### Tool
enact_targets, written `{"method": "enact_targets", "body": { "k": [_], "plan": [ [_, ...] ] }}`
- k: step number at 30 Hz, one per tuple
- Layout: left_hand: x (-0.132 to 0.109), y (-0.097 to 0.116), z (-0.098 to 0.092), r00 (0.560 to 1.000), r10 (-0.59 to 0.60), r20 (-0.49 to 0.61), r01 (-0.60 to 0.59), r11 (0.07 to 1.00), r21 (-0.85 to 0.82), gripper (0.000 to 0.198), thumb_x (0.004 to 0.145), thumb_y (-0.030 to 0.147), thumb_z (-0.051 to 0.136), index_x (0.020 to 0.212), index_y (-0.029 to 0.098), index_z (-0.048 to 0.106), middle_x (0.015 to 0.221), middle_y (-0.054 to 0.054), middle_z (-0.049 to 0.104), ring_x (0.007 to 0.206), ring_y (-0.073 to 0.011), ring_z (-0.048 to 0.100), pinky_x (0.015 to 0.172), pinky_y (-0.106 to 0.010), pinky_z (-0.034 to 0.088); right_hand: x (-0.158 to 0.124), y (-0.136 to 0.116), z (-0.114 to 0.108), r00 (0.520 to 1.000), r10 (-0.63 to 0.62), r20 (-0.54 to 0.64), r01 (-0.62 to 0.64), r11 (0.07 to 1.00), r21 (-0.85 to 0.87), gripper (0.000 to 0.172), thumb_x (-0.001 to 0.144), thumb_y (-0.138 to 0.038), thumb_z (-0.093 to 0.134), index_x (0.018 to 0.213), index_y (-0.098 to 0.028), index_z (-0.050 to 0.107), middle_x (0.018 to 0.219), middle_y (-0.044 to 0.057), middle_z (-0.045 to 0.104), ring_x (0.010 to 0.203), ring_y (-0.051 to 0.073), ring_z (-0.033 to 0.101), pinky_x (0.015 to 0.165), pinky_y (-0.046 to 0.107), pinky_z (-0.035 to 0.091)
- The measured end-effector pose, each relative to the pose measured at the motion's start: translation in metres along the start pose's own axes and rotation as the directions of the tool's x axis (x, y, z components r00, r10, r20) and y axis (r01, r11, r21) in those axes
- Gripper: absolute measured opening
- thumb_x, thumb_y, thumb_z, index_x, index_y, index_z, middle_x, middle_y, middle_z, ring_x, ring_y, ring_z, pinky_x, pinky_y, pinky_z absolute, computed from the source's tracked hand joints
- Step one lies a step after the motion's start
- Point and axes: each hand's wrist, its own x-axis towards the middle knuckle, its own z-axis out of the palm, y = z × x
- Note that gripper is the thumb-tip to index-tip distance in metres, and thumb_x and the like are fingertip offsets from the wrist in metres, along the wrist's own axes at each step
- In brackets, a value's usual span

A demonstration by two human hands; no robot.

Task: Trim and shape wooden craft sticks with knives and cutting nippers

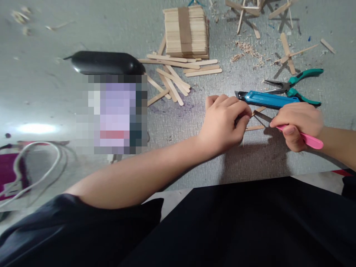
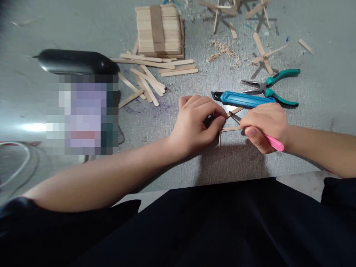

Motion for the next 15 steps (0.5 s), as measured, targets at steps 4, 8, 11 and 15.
{"method": "enact_targets", "body": {
  "k": [4,8,11,15],
  "plan": [
    [0.0002,0.0000,0.0003,1.000,0.000,-0.001,0.000,1.000,-0.002,0.016,0.106,0.025,0.064,0.099,0.027,0.077,0.103,-0.005,0.085,0.110,-0.0326,0.072,0.107,-0.057,0.044,0.0027,-0.0009,0.0003,0.998,-0.044,-0.032,0.044,0.999,-0.013,0.041,0.126,-0.045,0.052,0.095,-0.032,0.077,0.066,-0.001,0.070,0.053,0.018,0.063,0.053,0.039,0.049],
    [0.0005,0.0002,-0.0003,1.000,-0.005,0.005,0.005,1.000,0.001,0.016,0.106,0.025,0.063,0.098,0.027,0.078,0.104,-0.005,0.085,0.111,-0.0326,0.073,0.107,-0.057,0.044,0.0029,-0.0005,-0.0004,0.997,-0.073,-0.004,0.072,0.995,-0.072,0.043,0.126,-0.047,0.051,0.094,-0.033,0.075,0.065,-0.002,0.069,0.052,0.017,0.062,0.051,0.038,0.049],
    [0.0006,0.0002,-0.0006,1.000,-0.002,0.003,0.002,1.000,-0.002,0.017,0.106,0.025,0.063,0.098,0.027,0.077,0.103,-0.005,0.085,0.111,-0.0328,0.073,0.107,-0.057,0.044,0.0018,-0.0005,-0.0006,0.997,-0.068,-0.026,0.065,0.991,-0.116,0.045,0.126,-0.047,0.050,0.092,-0.031,0.075,0.063,-0.002,0.067,0.051,0.017,0.062,0.049,0.037,0.046],
    [0.0006,0.0003,-0.0005,1.000,-0.005,0.001,0.005,1.000,-0.005,0.016,0.106,0.025,0.063,0.097,0.027,0.077,0.102,-0.005,0.085,0.110,-0.0327,0.073,0.107,-0.058,0.044,0.0037,-0.0018,0.0002,0.997,-0.069,-0.033,0.064,0.991,-0.120,0.043,0.125,-0.041,0.049,0.091,-0.030,0.074,0.064,-0.002,0.069,0.052,0.017,0.063,0.049,0.036,0.044]
  ]
}}
